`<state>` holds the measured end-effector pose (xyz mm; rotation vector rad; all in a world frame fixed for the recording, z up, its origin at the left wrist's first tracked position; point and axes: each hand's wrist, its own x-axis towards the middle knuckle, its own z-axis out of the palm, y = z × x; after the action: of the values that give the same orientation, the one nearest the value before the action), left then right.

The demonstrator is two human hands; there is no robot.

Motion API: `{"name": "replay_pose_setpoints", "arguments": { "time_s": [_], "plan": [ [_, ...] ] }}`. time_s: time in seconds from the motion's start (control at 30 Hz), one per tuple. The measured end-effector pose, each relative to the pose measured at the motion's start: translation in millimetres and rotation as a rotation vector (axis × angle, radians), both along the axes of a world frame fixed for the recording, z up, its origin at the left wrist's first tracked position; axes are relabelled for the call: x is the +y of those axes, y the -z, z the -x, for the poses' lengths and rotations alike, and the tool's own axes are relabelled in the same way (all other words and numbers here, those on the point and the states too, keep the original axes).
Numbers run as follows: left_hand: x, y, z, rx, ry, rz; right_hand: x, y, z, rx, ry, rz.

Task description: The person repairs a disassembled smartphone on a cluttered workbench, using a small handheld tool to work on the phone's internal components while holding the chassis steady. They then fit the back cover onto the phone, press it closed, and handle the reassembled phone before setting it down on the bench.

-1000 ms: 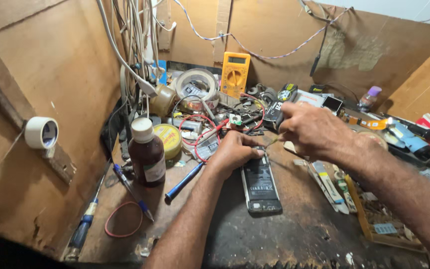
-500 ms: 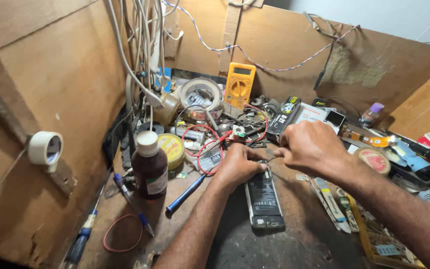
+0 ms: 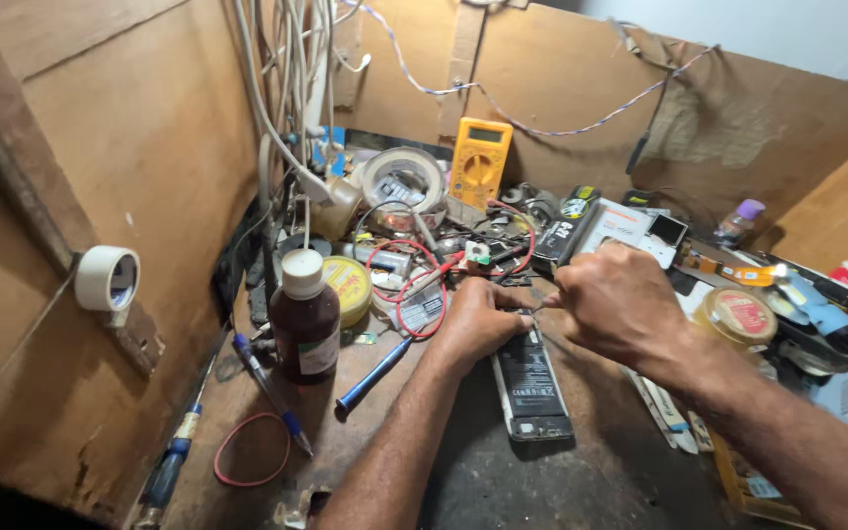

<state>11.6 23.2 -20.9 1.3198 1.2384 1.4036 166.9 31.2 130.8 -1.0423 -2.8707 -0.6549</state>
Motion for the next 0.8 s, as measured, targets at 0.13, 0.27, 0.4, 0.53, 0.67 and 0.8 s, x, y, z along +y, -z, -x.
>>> {"name": "replay_pose_setpoints", "arguments": {
  "time_s": [0.13, 0.27, 0.4, 0.53, 0.67, 0.8],
  "plan": [
    [0.3, -1.0, 1.2, 0.03, 0.011, -0.039, 2.4, -5.7, 2.0, 0.048, 0.191, 0.04],
    [3.8, 0.1, 1.0, -0.016, 0.033, -0.046, 5.2, -10.2, -1.5, 0.093, -0.027, 0.114],
    [3.5, 4.2, -0.9, -0.006, -0.002, 0.013, 7.1, -6.8, 7.2, 0.055, -0.207, -0.018],
    [2.5, 2.6, -0.3, 0.073, -0.025, -0.04, 6.9, -10.2, 14.6, 0.033, -0.027, 0.063],
    [-1.3, -2.5, 0.9, 0.108, -0.028, -0.023, 5.9, -14.5, 18.2, 0.09, 0.264, 0.181],
    [-3.2, -5.1, 1.2, 0.065, -0.022, -0.023, 2.3, -14.6, 7.9, 0.099, 0.102, 0.165]
  ]
}}
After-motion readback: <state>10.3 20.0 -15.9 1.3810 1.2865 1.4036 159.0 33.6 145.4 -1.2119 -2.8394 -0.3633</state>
